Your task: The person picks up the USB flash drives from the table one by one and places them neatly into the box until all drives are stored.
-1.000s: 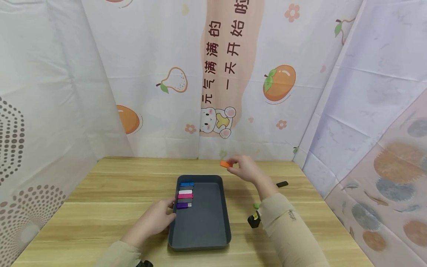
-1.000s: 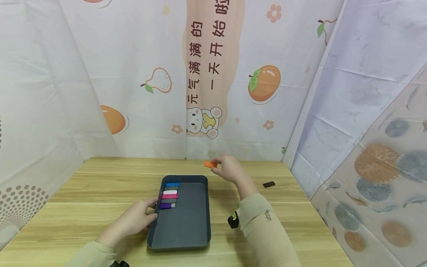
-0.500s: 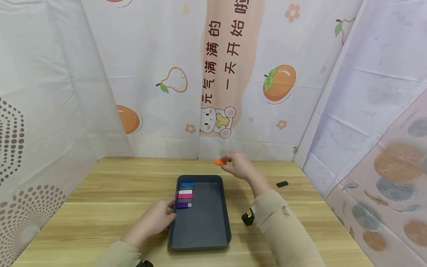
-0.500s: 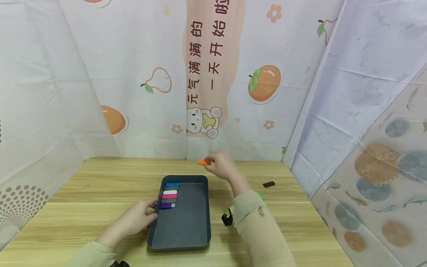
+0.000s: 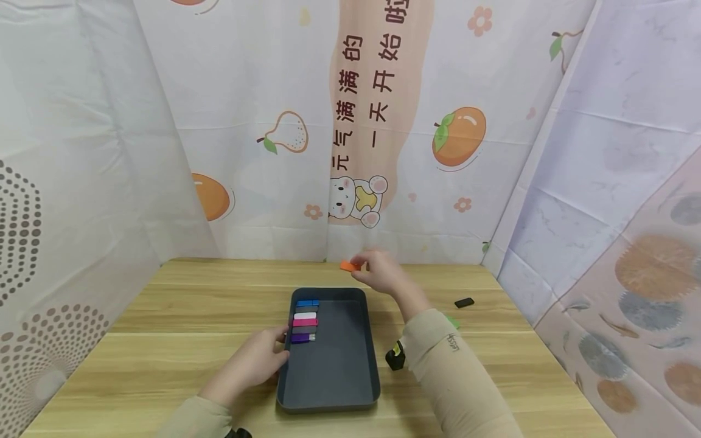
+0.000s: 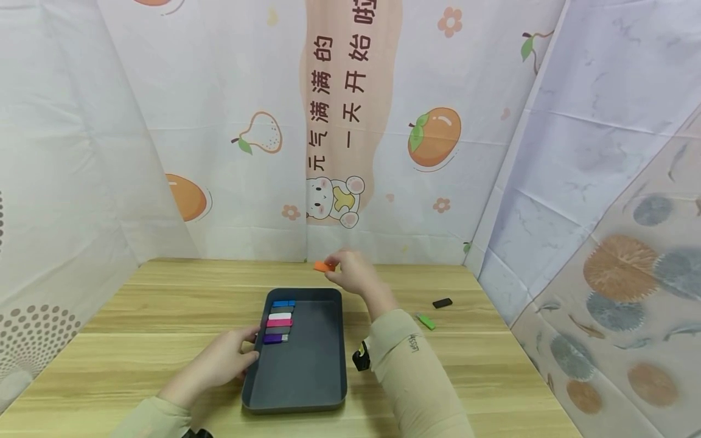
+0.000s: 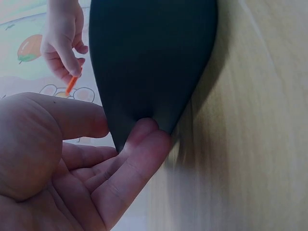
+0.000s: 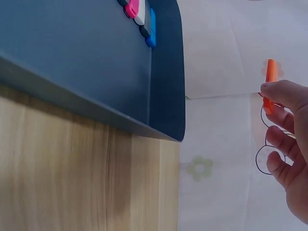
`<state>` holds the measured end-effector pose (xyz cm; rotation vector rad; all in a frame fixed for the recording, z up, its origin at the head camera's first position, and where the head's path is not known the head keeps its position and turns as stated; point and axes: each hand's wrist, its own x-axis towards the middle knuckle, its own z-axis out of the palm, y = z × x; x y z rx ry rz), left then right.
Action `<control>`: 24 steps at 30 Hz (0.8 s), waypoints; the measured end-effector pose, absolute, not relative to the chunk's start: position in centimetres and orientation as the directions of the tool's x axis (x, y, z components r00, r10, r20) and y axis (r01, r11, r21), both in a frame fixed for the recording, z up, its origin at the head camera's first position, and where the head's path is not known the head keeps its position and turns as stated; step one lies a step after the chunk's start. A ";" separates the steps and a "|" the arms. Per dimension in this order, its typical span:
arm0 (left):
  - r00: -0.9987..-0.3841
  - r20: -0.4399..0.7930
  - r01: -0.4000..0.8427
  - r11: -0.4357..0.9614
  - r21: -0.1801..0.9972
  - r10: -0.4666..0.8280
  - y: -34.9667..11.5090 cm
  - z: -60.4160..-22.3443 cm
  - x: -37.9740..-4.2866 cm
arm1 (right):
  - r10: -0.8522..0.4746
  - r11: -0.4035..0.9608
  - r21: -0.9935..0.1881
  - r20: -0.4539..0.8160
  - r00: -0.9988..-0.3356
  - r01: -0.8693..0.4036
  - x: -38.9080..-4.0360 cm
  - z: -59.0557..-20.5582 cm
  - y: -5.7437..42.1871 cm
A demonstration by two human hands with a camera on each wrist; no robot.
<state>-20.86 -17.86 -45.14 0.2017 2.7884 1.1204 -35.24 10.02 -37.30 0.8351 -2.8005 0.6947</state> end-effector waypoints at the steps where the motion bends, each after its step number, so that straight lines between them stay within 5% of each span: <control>1: -0.982 -0.072 0.075 0.716 0.694 0.172 -17.9 -45.1 -20.9 | -0.488 0.740 -0.386 0.257 -0.834 -0.551 -35.2 -37.4 9.9; 24: -0.983 -0.072 0.071 0.720 0.691 0.166 -17.9 -45.3 -20.9 | -0.487 0.837 -0.246 0.076 -0.870 -0.490 -35.3 -40.5 6.1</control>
